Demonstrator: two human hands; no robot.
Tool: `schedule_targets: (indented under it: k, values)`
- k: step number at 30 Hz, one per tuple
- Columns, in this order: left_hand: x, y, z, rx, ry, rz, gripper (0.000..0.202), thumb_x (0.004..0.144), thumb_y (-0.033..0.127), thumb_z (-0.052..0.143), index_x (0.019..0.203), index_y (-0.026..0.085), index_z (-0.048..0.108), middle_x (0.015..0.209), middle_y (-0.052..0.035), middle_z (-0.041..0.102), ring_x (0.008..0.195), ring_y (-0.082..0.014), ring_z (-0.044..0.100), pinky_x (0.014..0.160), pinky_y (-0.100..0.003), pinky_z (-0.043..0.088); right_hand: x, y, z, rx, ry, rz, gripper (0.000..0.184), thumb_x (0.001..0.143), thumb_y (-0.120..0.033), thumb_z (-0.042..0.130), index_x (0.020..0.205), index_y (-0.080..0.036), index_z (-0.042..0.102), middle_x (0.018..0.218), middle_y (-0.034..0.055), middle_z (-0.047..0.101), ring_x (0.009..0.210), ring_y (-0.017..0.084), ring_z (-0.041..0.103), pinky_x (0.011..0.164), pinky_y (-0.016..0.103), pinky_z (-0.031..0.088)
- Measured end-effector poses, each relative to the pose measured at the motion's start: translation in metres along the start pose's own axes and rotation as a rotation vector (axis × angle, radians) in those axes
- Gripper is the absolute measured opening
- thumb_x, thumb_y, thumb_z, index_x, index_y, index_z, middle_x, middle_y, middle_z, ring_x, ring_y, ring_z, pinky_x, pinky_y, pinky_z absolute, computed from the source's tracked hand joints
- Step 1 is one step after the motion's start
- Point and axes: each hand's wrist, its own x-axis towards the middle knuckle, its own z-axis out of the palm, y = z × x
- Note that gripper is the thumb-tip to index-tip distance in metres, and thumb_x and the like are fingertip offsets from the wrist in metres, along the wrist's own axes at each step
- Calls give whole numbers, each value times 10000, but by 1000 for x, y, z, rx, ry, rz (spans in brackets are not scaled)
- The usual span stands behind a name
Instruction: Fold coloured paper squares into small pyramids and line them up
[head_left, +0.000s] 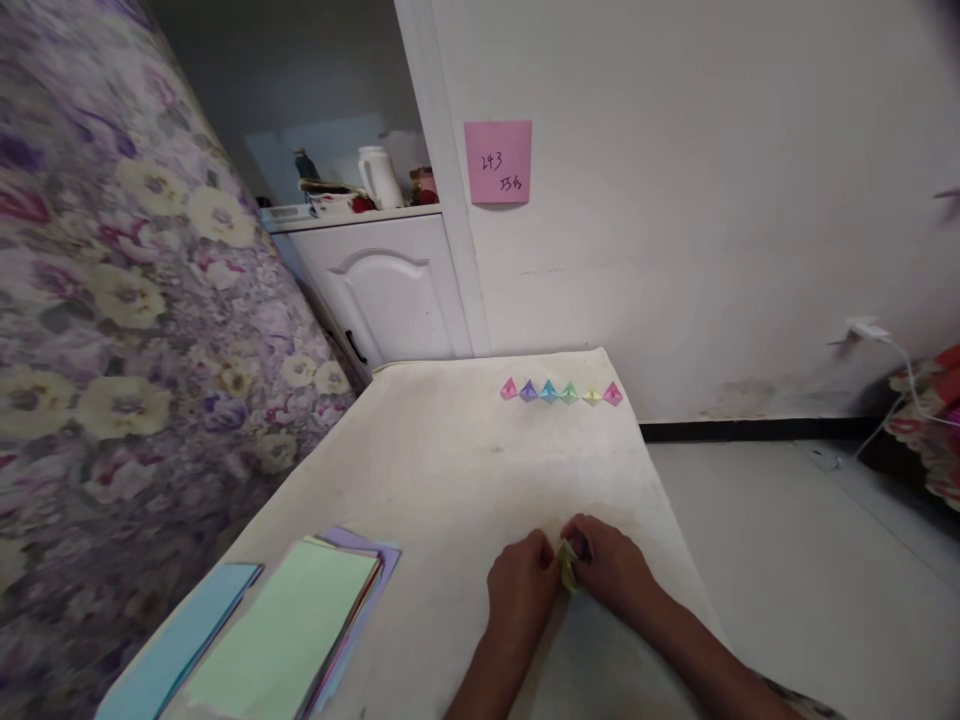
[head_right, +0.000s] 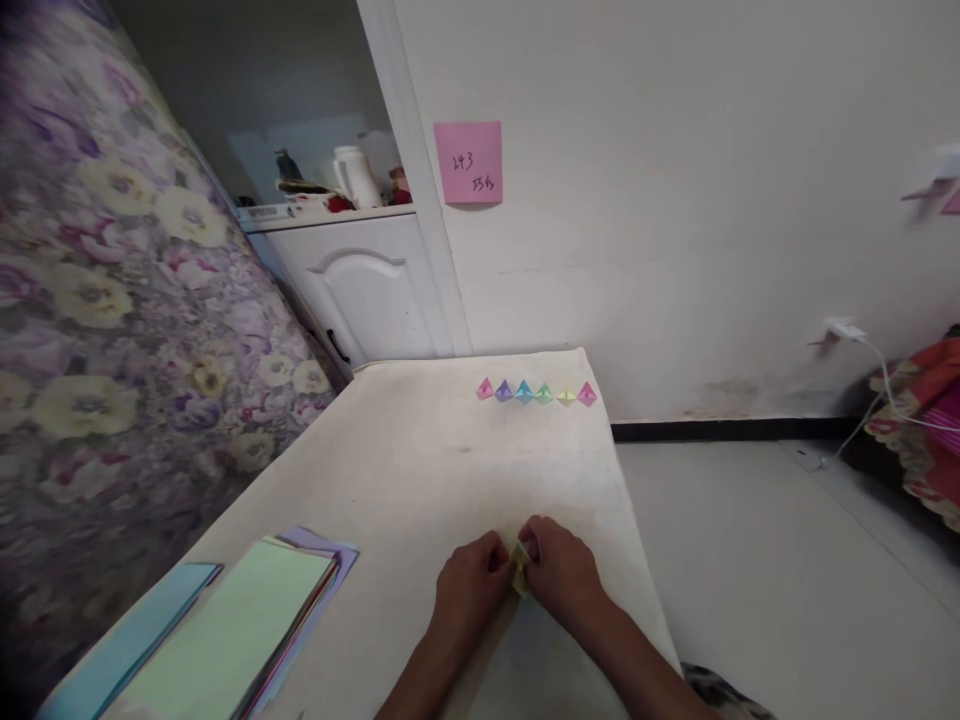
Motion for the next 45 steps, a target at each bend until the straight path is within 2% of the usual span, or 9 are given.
schedule_targets:
  k: [7,10,12,14,18,21,29,38,45]
  values:
    - [-12,-10,1,-37,-20,39,241,799,312,434,647,191,577,637,4,628,598,-129,532,509,-230,236,3,-4,-11,183,97,-166,358,686,-56,433,964,-236,568,840,-10,628,741,133,565,665,230,385]
    - [-14,-18,-4,-60,6,69,288,821,328,407,639,184,577,621,-8,615,589,-136,524,518,-230,257,6,-1,-22,221,200,-184,274,741,-96,417,926,-221,576,887,14,614,791,150,558,697,254,408]
    - [-13,-20,-8,-122,31,89,264,829,295,390,691,188,588,648,-13,620,606,-143,529,533,-228,288,4,1,-29,200,231,-175,198,760,-133,430,863,-214,578,854,17,594,737,151,542,677,266,412]
    - [-12,-19,-11,-221,50,144,219,819,233,389,779,193,601,728,-22,637,670,-152,550,583,-229,339,-1,0,-34,159,205,-175,131,744,-155,474,804,-212,575,815,11,568,705,151,519,662,272,407]
    - [-13,-13,-11,-363,67,296,286,790,127,373,959,195,593,943,-56,626,867,-169,556,751,-253,390,-18,-7,-30,58,149,-230,69,720,-179,538,768,-210,576,841,21,533,823,182,492,710,286,382]
    - [-14,-10,-7,-362,51,355,303,795,117,362,970,188,598,949,-67,612,883,-177,549,788,-273,395,-26,-12,-19,-55,153,-238,69,721,-153,530,744,-198,577,829,32,518,804,188,467,703,295,348]
    - [-13,-7,-6,-315,10,331,276,809,144,354,852,188,623,838,-53,635,792,-179,560,718,-277,406,-23,-17,-10,-284,144,-176,126,743,-113,492,694,-182,585,822,61,529,785,201,442,662,306,264]
    - [-14,-7,-6,-290,-5,296,283,747,102,382,851,195,628,855,-41,650,817,-179,565,742,-277,405,-24,-14,-12,-375,81,-201,163,740,-97,512,682,-203,621,800,51,559,796,208,455,669,321,234]
    - [-13,-8,-4,-276,-8,300,288,765,115,368,858,194,629,859,-43,654,811,-176,569,739,-270,409,-17,-15,-10,-408,29,-199,193,797,-121,489,694,-196,635,810,53,577,816,206,462,691,331,241]
